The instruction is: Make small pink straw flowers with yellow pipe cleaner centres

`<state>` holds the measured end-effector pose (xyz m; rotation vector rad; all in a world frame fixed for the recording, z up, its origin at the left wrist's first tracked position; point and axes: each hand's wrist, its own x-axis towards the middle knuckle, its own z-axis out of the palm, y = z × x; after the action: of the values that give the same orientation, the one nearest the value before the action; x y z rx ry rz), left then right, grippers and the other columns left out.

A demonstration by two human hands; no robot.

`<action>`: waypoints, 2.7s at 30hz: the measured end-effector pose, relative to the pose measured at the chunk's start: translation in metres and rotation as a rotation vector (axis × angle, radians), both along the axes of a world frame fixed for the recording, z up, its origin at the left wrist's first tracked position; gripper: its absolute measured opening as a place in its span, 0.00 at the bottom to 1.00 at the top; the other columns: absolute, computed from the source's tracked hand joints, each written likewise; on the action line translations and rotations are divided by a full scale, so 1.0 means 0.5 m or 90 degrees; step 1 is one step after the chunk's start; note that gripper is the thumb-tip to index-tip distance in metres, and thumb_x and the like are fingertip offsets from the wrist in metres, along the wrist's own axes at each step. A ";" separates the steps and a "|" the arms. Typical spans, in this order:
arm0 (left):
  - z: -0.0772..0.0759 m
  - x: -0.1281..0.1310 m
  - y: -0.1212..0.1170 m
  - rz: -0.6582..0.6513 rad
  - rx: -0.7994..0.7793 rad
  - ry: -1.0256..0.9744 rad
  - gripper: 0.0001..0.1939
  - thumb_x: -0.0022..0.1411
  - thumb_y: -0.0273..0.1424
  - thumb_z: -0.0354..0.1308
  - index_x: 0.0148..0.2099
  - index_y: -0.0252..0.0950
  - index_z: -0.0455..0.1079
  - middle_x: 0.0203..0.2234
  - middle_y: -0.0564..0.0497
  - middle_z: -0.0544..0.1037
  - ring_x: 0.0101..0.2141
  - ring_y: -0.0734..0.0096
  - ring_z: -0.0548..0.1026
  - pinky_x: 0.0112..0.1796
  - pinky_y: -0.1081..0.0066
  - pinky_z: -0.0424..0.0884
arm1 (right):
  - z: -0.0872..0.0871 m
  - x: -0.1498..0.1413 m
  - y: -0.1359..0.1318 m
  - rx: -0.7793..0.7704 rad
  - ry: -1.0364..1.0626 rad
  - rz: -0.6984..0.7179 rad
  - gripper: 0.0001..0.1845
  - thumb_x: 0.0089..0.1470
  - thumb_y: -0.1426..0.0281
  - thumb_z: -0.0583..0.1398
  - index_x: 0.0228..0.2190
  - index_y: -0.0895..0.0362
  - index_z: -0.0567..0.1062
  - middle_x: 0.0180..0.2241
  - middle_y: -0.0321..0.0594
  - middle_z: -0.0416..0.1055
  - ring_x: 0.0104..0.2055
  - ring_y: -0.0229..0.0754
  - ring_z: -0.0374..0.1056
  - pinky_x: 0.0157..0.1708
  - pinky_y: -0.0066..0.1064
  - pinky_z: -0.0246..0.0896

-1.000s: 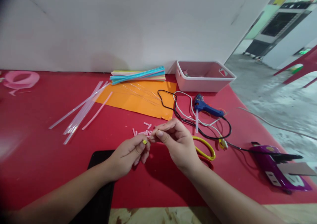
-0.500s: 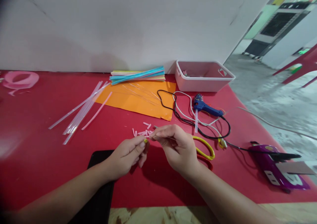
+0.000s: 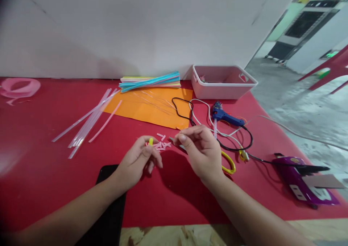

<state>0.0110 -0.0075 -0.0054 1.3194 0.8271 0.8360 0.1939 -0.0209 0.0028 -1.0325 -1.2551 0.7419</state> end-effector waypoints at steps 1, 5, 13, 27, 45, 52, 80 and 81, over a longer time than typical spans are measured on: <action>0.001 0.000 0.002 0.028 -0.012 -0.035 0.15 0.69 0.45 0.45 0.44 0.38 0.56 0.24 0.54 0.76 0.18 0.78 0.66 0.22 0.75 0.62 | 0.003 0.005 0.000 -0.010 -0.083 0.029 0.01 0.57 0.72 0.61 0.33 0.54 0.72 0.27 0.34 0.75 0.28 0.35 0.72 0.30 0.27 0.70; 0.000 -0.004 0.013 0.155 -0.018 -0.119 0.14 0.68 0.42 0.51 0.38 0.37 0.59 0.23 0.55 0.75 0.21 0.79 0.69 0.25 0.76 0.65 | 0.011 0.013 -0.005 -0.028 -0.468 0.178 0.05 0.56 0.72 0.59 0.33 0.56 0.76 0.24 0.36 0.74 0.23 0.34 0.66 0.25 0.26 0.60; -0.008 -0.013 0.022 0.327 0.038 -0.086 0.11 0.65 0.39 0.57 0.39 0.36 0.67 0.28 0.55 0.70 0.23 0.81 0.63 0.24 0.78 0.61 | 0.025 0.006 -0.010 -0.064 -0.783 0.267 0.10 0.48 0.69 0.58 0.18 0.56 0.67 0.21 0.39 0.68 0.27 0.40 0.63 0.26 0.31 0.52; 0.004 -0.010 -0.005 0.135 0.376 0.224 0.04 0.63 0.30 0.57 0.39 0.37 0.72 0.29 0.51 0.76 0.28 0.73 0.71 0.30 0.74 0.66 | -0.012 -0.023 -0.018 -0.046 -0.303 0.093 0.04 0.57 0.68 0.60 0.34 0.55 0.75 0.28 0.37 0.75 0.28 0.37 0.69 0.26 0.26 0.63; 0.007 -0.010 -0.006 0.071 0.403 0.234 0.06 0.66 0.31 0.54 0.39 0.36 0.72 0.31 0.51 0.77 0.30 0.73 0.71 0.33 0.74 0.65 | -0.003 -0.020 -0.014 0.026 -0.312 0.077 0.06 0.52 0.74 0.60 0.34 0.56 0.75 0.27 0.38 0.76 0.25 0.35 0.70 0.24 0.23 0.65; 0.012 -0.005 -0.009 0.046 0.183 0.144 0.10 0.66 0.35 0.52 0.40 0.35 0.72 0.29 0.51 0.78 0.30 0.72 0.74 0.33 0.74 0.68 | 0.001 -0.007 -0.012 0.159 -0.434 0.054 0.09 0.53 0.77 0.59 0.36 0.57 0.78 0.31 0.39 0.80 0.31 0.34 0.75 0.34 0.22 0.69; 0.018 -0.006 -0.007 -0.018 0.266 0.221 0.11 0.66 0.34 0.51 0.34 0.34 0.69 0.23 0.53 0.74 0.25 0.75 0.70 0.28 0.75 0.64 | -0.001 0.013 0.005 0.174 -0.512 0.052 0.06 0.52 0.78 0.58 0.29 0.57 0.74 0.25 0.36 0.75 0.24 0.33 0.69 0.26 0.21 0.64; 0.017 -0.006 -0.007 -0.015 0.245 0.210 0.11 0.66 0.34 0.51 0.35 0.34 0.69 0.23 0.53 0.74 0.24 0.75 0.69 0.27 0.75 0.64 | 0.005 0.015 0.005 0.162 -0.496 0.047 0.06 0.53 0.78 0.58 0.29 0.57 0.74 0.25 0.36 0.75 0.25 0.32 0.70 0.26 0.21 0.64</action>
<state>0.0079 -0.0110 0.0033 1.8373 0.9338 0.7952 0.2015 -0.0185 0.0051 -1.1024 -2.0007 0.2026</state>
